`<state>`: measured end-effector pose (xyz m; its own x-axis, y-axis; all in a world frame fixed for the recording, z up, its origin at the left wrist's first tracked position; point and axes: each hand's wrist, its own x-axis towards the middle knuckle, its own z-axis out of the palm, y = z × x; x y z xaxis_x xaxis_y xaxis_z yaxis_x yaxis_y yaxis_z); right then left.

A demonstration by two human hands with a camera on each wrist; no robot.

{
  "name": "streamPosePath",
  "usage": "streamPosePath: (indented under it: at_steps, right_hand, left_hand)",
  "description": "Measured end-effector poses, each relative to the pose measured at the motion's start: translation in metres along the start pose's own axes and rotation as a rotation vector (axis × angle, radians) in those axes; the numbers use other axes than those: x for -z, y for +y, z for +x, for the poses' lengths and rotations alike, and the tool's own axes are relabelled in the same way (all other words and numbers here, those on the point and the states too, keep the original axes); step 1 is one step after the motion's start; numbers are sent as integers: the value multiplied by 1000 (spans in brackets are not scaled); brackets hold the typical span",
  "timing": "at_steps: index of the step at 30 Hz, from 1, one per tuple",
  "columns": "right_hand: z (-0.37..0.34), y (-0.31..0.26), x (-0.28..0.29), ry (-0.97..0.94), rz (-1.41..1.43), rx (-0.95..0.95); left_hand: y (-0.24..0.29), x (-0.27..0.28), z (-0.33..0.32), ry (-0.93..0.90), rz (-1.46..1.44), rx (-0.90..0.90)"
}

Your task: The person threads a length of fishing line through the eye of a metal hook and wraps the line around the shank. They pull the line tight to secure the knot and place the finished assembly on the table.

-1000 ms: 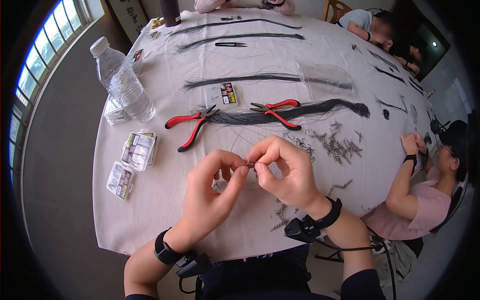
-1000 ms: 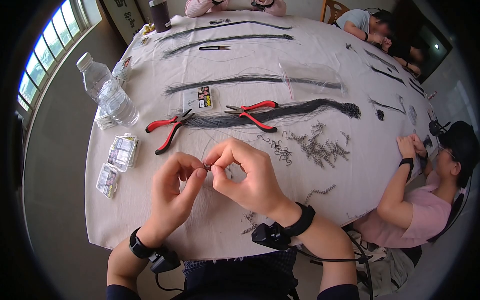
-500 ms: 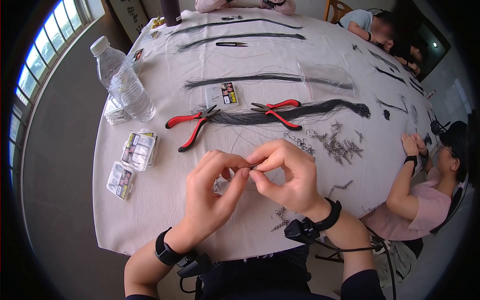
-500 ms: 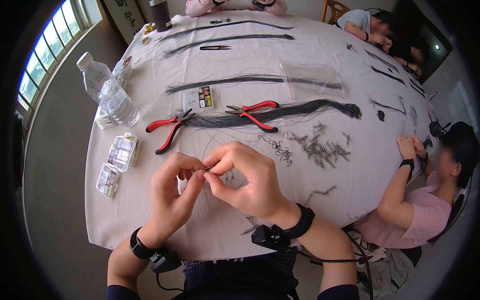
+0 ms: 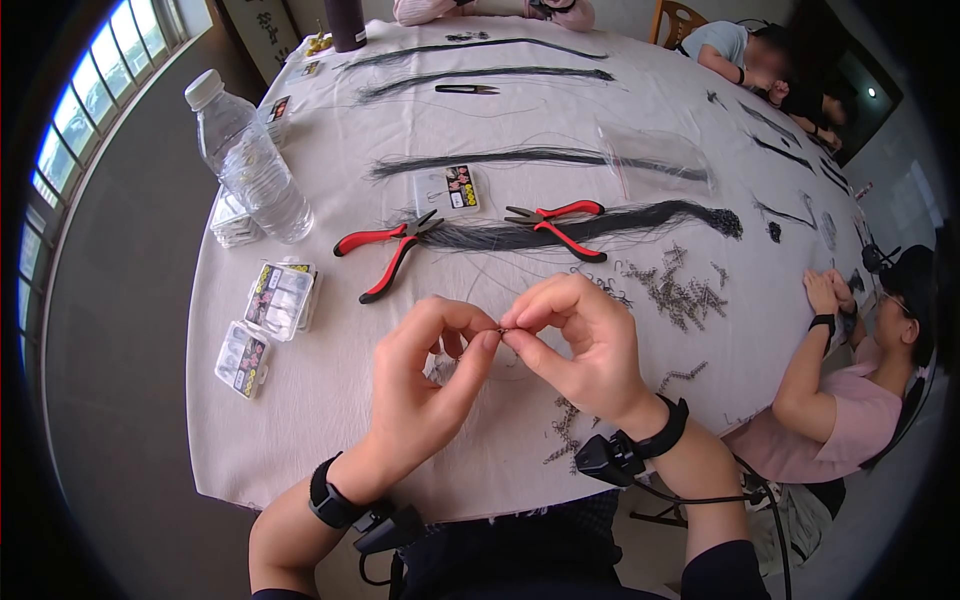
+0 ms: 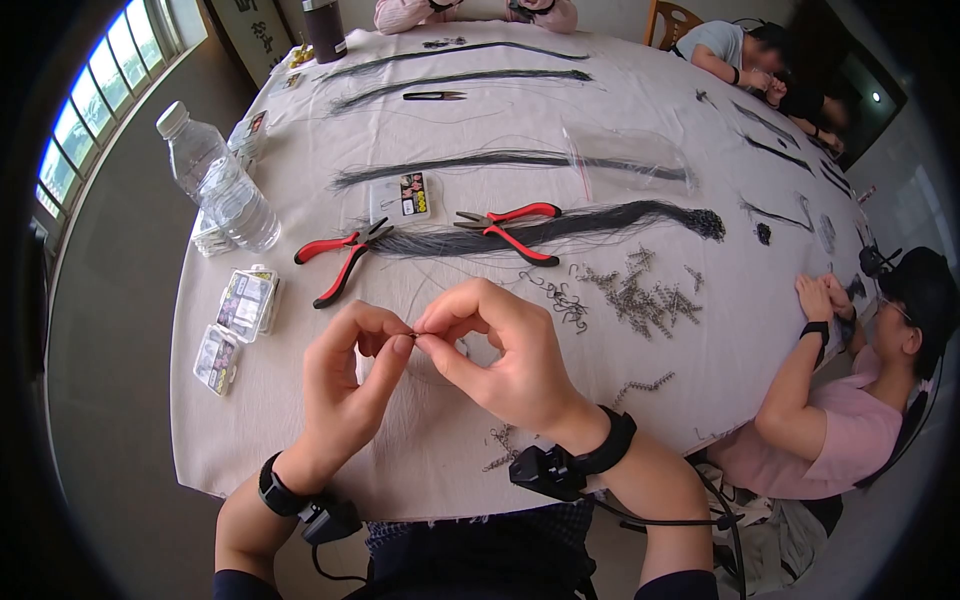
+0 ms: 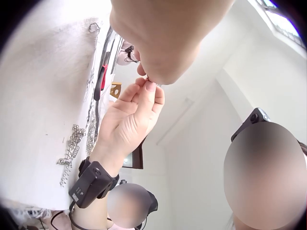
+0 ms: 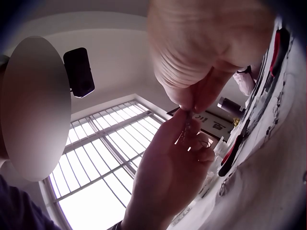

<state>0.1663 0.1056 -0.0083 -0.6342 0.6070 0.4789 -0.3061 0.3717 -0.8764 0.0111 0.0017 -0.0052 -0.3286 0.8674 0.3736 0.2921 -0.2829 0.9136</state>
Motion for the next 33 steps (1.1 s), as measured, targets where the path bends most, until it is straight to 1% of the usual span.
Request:
streamPosePath:
  at_steps: [2, 3, 5, 8, 12, 14, 15, 17, 18, 20, 24, 27, 29, 33]
  right_hand:
    - [1, 0, 1, -20, -73, 15]
    - [1, -1, 1, -21, -72, 15]
    - [2, -5, 1, -5, -71, -18]
    - [3, -5, 3, -15, -98, 4]
    - [3, -9, 4, -54, -118, 7]
    - [3, -15, 6, -121, -135, -75]
    - [4, -15, 8, -121, -135, -75]
    - [5, -14, 12, -186, -250, -92]
    - [5, -13, 11, -186, -250, -92]
    - [6, -9, 7, -91, -250, -72]
    - [5, -6, 6, -57, -196, -100]
    - [6, -8, 7, -47, -279, -62]
    - [6, -11, 6, -39, -332, -65]
    - [4, -12, 3, -11, -346, -85]
  left_hand:
    - [5, 2, 3, -5, 137, -78]
    - [5, 3, 4, -4, 137, -78]
    - [3, 5, 5, -29, 218, -143]
    - [5, 8, 8, -72, 252, -165]
    - [7, 8, 8, -89, 226, -139]
    - [7, 7, 7, -78, 206, -125]
    - [6, 7, 7, -78, 205, -126]
    - [5, 6, 7, -47, 139, -121]
    - [6, 6, 7, -47, 139, -121]
    - [8, 7, 5, -71, 125, -64]
    - [7, 6, 6, -62, 136, -80]
    - [6, 5, 5, -38, 178, -119]
    - [5, 5, 5, -13, 268, -204]
    - [2, 1, 4, 35, 359, -267]
